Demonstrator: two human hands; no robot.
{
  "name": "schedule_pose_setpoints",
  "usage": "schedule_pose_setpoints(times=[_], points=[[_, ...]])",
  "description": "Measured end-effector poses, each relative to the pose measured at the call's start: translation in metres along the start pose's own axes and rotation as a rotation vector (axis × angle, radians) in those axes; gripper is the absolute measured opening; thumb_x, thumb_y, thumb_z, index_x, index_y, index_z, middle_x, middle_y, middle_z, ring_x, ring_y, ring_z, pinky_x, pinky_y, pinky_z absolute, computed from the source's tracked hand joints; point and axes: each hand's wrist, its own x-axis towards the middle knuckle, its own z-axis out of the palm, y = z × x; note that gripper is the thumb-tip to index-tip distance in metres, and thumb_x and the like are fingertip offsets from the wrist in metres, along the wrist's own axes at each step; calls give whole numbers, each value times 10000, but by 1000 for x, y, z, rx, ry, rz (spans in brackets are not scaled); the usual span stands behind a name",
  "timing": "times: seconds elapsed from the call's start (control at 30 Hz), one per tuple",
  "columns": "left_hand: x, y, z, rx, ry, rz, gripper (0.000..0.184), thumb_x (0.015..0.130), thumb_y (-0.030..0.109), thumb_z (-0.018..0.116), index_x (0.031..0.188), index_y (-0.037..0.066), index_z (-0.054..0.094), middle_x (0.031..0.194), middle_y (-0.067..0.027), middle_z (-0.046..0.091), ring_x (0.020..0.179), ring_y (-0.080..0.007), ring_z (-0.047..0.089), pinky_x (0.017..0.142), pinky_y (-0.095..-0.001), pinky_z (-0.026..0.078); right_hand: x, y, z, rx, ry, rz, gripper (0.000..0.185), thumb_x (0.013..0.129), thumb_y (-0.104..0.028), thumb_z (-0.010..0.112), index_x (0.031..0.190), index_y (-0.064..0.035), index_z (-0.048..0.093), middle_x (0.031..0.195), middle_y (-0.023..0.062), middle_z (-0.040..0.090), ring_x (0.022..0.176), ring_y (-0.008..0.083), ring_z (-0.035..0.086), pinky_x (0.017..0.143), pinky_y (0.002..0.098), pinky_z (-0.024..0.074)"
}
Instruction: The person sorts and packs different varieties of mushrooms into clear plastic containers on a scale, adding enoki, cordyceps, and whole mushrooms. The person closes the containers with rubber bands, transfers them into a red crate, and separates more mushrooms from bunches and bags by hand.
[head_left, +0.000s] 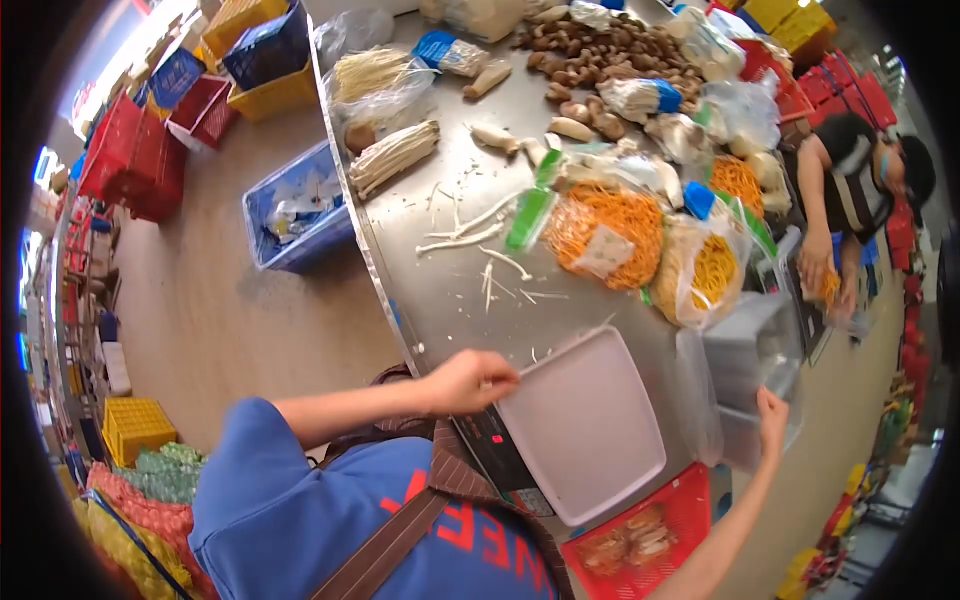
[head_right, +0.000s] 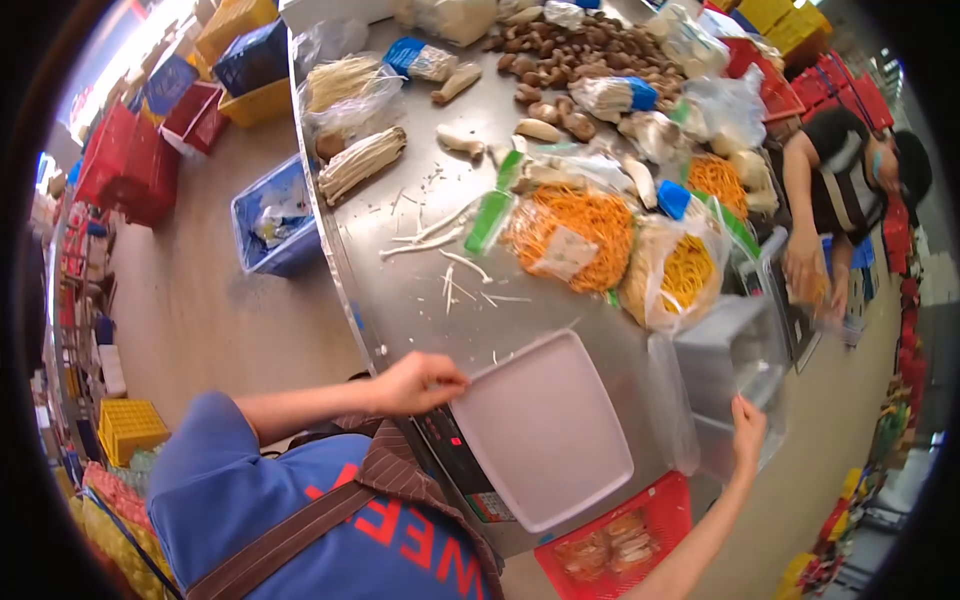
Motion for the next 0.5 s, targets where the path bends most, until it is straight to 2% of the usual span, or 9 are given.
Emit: schedule_pose_setpoints(times=[0.07, 0.17, 0.2, 0.23, 0.27, 0.3, 0.37, 0.43, 0.5], points=[[17, -20, -47, 91, 98, 2, 143, 775, 82, 601, 900, 17, 627, 816, -120, 619, 726, -225, 603, 624, -308, 484, 10, 4, -3, 121, -4, 169, 249, 840, -161, 557, 851, 83, 609, 737, 40, 610, 712, 97, 505, 664, 252, 417], [45, -49, -102, 167, 274, -78, 128, 777, 83, 604, 878, 9, 626, 759, -110, 615, 651, -175, 582, 590, -282, 470, 21, 6, -8, 62, -60, 223, 250, 850, -156, 518, 778, 64, 614, 692, 43, 573, 661, 106, 487, 635, 269, 406], [57, -61, -116, 161, 372, -81, 100, 743, 82, 591, 799, 4, 619, 715, -159, 590, 625, -280, 584, 584, -330, 471, 22, 16, -2, 49, -61, 243, 250, 850, -156, 518, 778, 64, 614, 692, 43, 573, 661, 106, 487, 635, 269, 406], [67, -67, -129, 144, 360, -223, 161, 737, 116, 611, 866, 21, 618, 817, -145, 597, 739, -290, 582, 660, -345, 471, 24, 34, 10, 74, 302, 274, 243, 847, -154, 508, 757, 51, 600, 682, 44, 555, 653, 119, 484, 637, 274, 403], [79, -76, -136, 133, 349, -224, 161, 737, 116, 611, 866, 21, 618, 817, -145, 597, 739, -290, 582, 660, -345, 471, 26, 42, 16, 98, 666, 291, 237, 844, -153, 498, 737, 39, 587, 672, 45, 538, 645, 131, 480, 638, 279, 400], [88, -87, -139, 326, 409, -152, 229, 723, 133, 625, 926, 29, 603, 873, -135, 583, 808, -294, 561, 713, -357, 455, 22, 32, 9, 86, 664, 298, 237, 844, -153, 498, 737, 39, 587, 672, 45, 538, 645, 131, 480, 638, 279, 400], [100, -102, -134, 515, 455, -90, 304, 709, 150, 639, 987, 38, 588, 928, -126, 569, 877, -298, 541, 767, -369, 440, -3, -21, -4, 223, 1309, 281, 210, 860, -156, 487, 853, 41, 558, 731, 82, 553, 661, 184, 492, 652, 309, 412], [115, -108, -122, 610, 345, -33, 422, 680, 156, 646, 1075, 51, 542, 980, -112, 535, 956, -304, 493, 833, -389, 398, -43, -140, 35, -157, 1240, 162, 244, 902, -171, 450, 859, 51, 544, 769, 96, 561, 676, 217, 502, 680, 339, 421], [124, -114, -114, 667, 320, -77, 442, 669, 142, 643, 1088, 52, 535, 958, -114, 534, 946, -303, 494, 833, -386, 395, -108, -161, 100, -268, 1033, 71, 225, 924, -122, 385, 888, 37, 539, 835, 113, 576, 768, 281, 553, 779, 400, 431]])
